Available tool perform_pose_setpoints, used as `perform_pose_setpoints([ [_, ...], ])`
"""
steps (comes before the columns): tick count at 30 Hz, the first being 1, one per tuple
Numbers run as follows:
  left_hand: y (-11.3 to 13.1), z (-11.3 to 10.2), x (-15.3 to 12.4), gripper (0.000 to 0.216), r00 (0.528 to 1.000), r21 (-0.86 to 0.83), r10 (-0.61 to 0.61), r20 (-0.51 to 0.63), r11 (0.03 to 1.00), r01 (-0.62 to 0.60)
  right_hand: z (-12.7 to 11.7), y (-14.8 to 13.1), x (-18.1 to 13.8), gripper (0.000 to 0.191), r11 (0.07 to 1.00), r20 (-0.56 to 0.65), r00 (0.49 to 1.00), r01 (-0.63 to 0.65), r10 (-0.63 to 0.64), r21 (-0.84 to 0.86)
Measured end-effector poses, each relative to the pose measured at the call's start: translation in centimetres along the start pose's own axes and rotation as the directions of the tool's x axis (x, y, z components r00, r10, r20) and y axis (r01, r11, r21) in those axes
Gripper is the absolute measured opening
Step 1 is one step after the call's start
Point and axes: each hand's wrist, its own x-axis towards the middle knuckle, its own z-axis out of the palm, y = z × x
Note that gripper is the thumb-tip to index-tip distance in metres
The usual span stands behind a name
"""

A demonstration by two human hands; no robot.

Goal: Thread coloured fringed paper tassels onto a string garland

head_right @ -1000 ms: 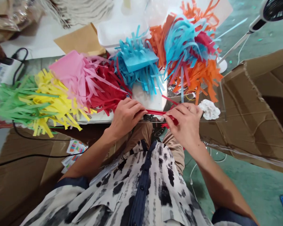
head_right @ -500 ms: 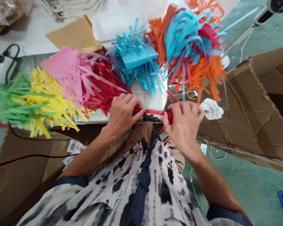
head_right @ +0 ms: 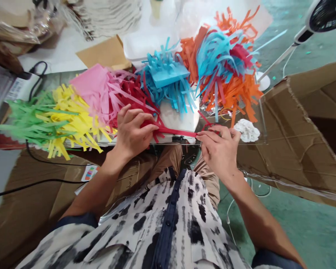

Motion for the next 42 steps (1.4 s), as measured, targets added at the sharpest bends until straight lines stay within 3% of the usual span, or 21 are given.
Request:
perform_pose_setpoints([
  [3,2.5,0.5,1.1,0.02,0.991,-0.076,0.108,0.075,0.992,-0.103,-0.3,-0.4,0.5,0.019,1.0,0.032,0.999,-0.018,0.018,-0.022],
  [7,4.5,3.0,2.8,0.023,0.951,-0.107,0.227,0.21,0.972,-0.209,-0.6,-0.9,1.1,0.016,0.999,0.039,0.999,-0.008,0.01,-0.047],
  [13,4.3,4.7,3.2,0.021,0.955,-0.043,0.176,0.239,0.984,-0.171,0.1,-0.8,1.7,0.015,0.998,0.045,0.999,0.028,-0.026,-0.063],
  [17,4.3,4.2,3.3,0.023,0.961,-0.051,0.135,0.24,0.991,-0.126,0.9,-0.5,1.8,0.019,0.997,0.03,0.999,0.026,-0.024,-0.069],
  [25,3.2,2.5,3.5,0.017,0.956,-0.078,-0.024,0.293,0.996,0.049,0.9,-0.1,1.6,0.019,0.994,0.035,0.994,-0.108,0.108,-0.001],
  [35,1.8,2.6,3.9,0.015,0.95,-0.015,-0.093,0.296,0.995,0.102,0.6,-0.5,1.8,0.021,0.977,0.058,0.985,-0.153,0.162,-0.146],
  [38,1.7,3.0,3.6,0.016,0.969,-0.076,0.037,0.244,0.997,-0.018,0.7,-1.0,1.7,0.016,0.986,0.054,0.993,-0.095,0.103,-0.139],
  [42,2.8,2.9,2.2,0.023,0.951,-0.126,0.223,0.214,0.972,-0.2,0.6,-2.1,1.1,0.027,0.992,0.058,0.994,0.095,-0.091,-0.085],
])
